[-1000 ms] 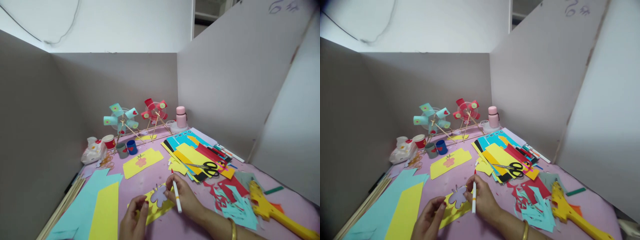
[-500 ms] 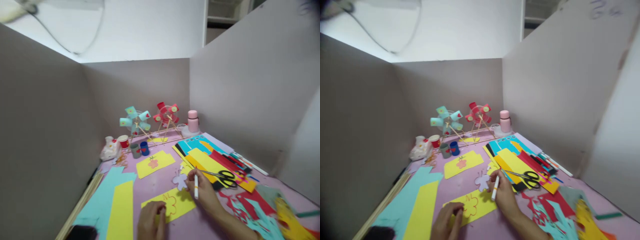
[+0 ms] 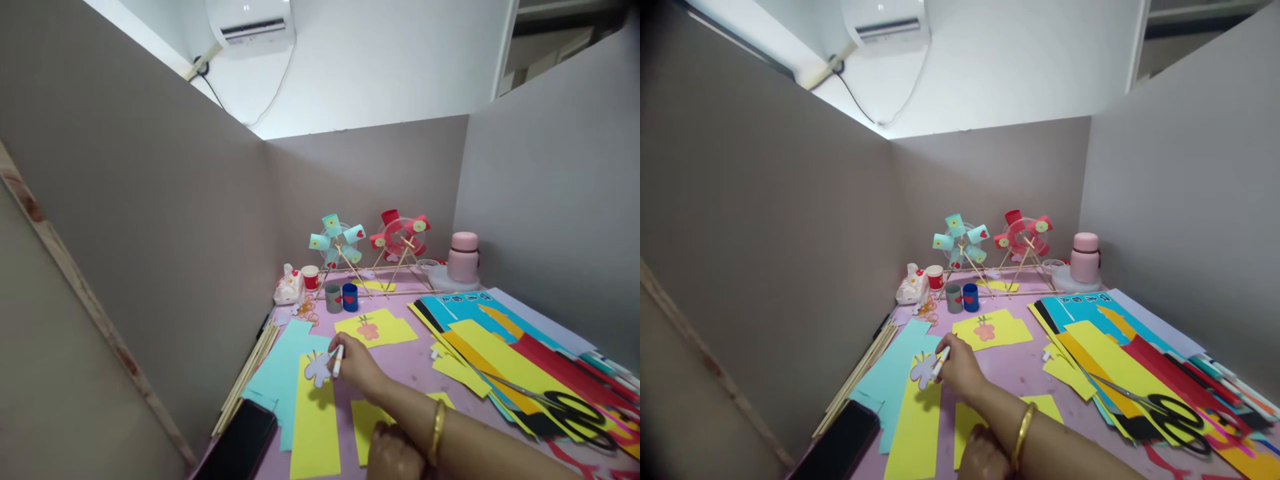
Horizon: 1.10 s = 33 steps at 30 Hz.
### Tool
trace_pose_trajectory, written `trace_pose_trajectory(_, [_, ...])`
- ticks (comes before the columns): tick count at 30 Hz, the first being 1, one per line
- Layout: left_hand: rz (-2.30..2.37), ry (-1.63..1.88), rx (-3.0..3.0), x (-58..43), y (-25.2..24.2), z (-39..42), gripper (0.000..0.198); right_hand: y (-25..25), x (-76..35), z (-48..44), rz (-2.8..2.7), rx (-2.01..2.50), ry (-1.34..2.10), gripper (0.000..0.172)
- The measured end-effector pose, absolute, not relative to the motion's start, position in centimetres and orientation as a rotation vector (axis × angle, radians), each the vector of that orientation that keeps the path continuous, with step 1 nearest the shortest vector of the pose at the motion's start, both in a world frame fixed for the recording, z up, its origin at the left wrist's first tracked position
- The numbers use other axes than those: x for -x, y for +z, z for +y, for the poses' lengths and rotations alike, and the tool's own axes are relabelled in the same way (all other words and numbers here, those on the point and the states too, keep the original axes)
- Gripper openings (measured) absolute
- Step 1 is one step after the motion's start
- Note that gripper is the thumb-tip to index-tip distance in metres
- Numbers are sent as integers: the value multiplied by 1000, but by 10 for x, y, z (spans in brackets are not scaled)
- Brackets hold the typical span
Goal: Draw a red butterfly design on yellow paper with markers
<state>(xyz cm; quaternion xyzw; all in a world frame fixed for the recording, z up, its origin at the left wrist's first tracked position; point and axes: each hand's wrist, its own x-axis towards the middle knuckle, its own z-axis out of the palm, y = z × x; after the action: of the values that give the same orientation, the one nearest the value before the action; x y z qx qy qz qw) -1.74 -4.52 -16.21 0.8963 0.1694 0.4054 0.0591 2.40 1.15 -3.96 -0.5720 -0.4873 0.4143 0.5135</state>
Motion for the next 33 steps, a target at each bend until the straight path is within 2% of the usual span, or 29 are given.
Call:
trace_pose_trajectory(2, [555, 1231, -2720, 18, -161, -41, 20, -42, -13, 27, -1194, 1421, 1033, 7])
trace_pose_trajectory(3, [581, 1234, -2717, 20, -158, -41, 19, -42, -9, 32, -1209, 1437, 1049, 5])
trace_pose_trajectory(5, [636, 1235, -2700, 26, -150, -44, 19, -39, -9, 39, -1239, 1457, 1056, 10])
trace_pose_trajectory(9, [757, 1223, -2594, 40, -121, -57, 16, -27, -38, 27, -1261, 1457, 868, 7])
trace_pose_trajectory(14, [960, 1222, -2395, 49, -92, -50, 21, -25, -113, -42, -1268, 1536, 488, 8])
trace_pose_trajectory(19, [1087, 1077, -2411, 51, -95, -34, 30, -64, -151, -125, -1300, 1717, 286, 9])
trace_pose_trajectory(21, [1134, 978, -2455, 52, -98, -33, 36, -83, -152, -143, -1313, 1754, 232, 14])
trace_pose_trajectory(26, [1224, 707, -2559, 56, -90, -36, 42, -110, -142, -151, -1477, 1819, 95, 38])
trace_pose_trajectory(30, [1257, 576, -2575, 59, -78, -32, 47, -107, -139, -148, -1551, 1952, 66, 41])
trace_pose_trajectory(33, [1235, 536, -2560, 59, -73, -25, 48, -101, -139, -148, -1500, 1893, 141, 45])
